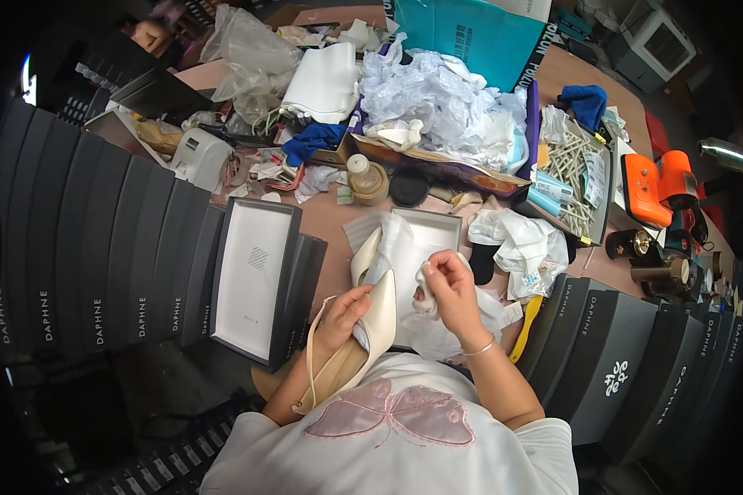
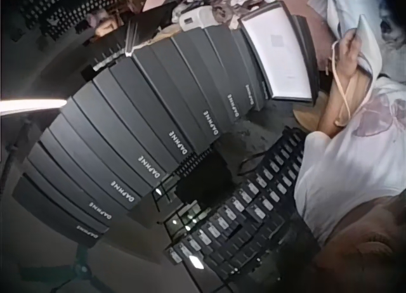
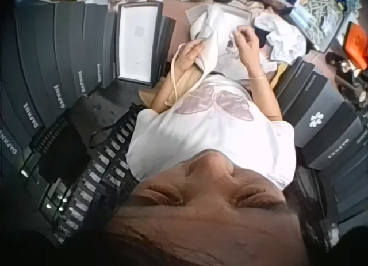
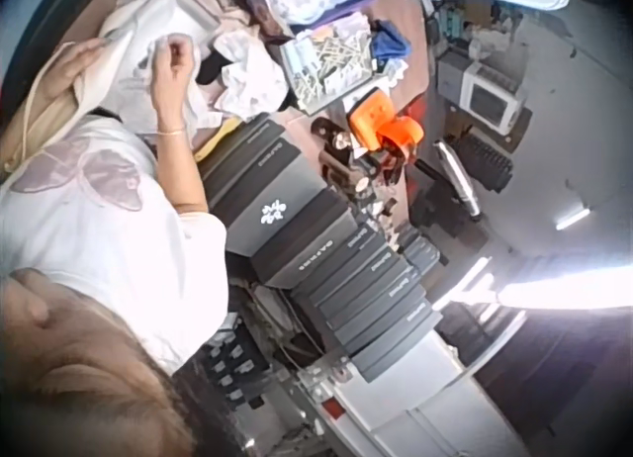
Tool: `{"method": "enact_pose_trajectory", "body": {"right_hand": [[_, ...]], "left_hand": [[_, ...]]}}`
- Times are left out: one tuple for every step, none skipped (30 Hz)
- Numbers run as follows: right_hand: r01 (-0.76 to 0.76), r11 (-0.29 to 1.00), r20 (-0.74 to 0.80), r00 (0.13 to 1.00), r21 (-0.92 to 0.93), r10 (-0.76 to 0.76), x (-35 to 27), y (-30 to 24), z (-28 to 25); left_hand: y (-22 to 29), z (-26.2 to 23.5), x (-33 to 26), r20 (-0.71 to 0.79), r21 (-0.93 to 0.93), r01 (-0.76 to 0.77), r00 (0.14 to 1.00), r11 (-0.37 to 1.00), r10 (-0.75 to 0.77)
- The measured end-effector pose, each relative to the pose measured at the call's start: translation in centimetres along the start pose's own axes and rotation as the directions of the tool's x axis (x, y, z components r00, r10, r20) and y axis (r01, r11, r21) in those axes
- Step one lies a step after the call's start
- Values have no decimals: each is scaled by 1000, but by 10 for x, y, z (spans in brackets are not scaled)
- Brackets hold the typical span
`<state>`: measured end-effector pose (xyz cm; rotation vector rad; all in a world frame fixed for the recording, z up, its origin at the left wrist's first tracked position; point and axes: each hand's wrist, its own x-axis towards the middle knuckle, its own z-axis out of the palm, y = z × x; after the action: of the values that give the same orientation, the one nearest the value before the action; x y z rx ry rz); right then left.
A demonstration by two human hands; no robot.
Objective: Inspecting, wiping, and marking high-heeled shoes at a packaging station.
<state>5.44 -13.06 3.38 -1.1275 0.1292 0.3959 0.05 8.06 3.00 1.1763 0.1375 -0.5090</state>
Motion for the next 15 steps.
{"method": "enact_pose_trajectory", "body": {"right_hand": [[6, 999, 18, 1000, -48, -5, -6, -1, 9], [138, 965, 47, 990, -222, -130, -10, 2, 18], [266, 885, 98, 964, -382, -247, -14, 5, 26], [390, 760, 172, 919, -519, -354, -15, 8, 35], [454, 707, 189, 886, -542, -424, -15, 11, 43], [514, 648, 209, 846, -562, -490, -15, 13, 51], [574, 580, 234, 798, -579, -556, -12, 13, 57], [552, 607, 273, 826, -571, -494, -9, 16, 56], [528, 633, 312, 848, -566, -429, -4, 20, 52], [503, 651, 349, 864, -569, -363, 3, 20, 47], [510, 640, 362, 860, -575, -361, 20, 11, 46], [468, 615, 318, 883, -634, -344, 42, 4, 43], [418, 589, 268, 906, -692, -327, 65, -1, 41], [431, 599, 226, 893, -674, -389, 88, -10, 47], [612, 421, 324, 750, -669, -576, 116, -15, 47]], "left_hand": [[-2, -6, -1, -5, 32, 16, 1000, 999, -16], [-1, -6, -1, -13, 39, -18, 1000, 999, 19], [1, -5, -2, -22, 48, -52, 998, 998, 53], [3, -6, -3, -30, 60, -89, 995, 994, 91], [3, -10, -4, -72, 63, -82, 994, 995, 86], [1, -15, -6, -114, 66, -74, 990, 995, 81], [0, -20, -7, -156, 68, -72, 984, 995, 82], [-3, -25, -8, -167, 62, -79, 982, 995, 88], [-8, -30, -9, -178, 55, -85, 979, 995, 94], [-13, -34, -7, -184, 45, -95, 978, 994, 102], [-17, -35, -6, -196, 37, -82, 977, 996, 87], [-15, -36, -4, -192, 60, -90, 976, 994, 99], [-11, -34, -2, -187, 80, -92, 977, 993, 105], [-8, -32, 0, -181, 98, -91, 978, 991, 108], [-5, -32, 4, -175, 85, -97, 978, 992, 110]]}}
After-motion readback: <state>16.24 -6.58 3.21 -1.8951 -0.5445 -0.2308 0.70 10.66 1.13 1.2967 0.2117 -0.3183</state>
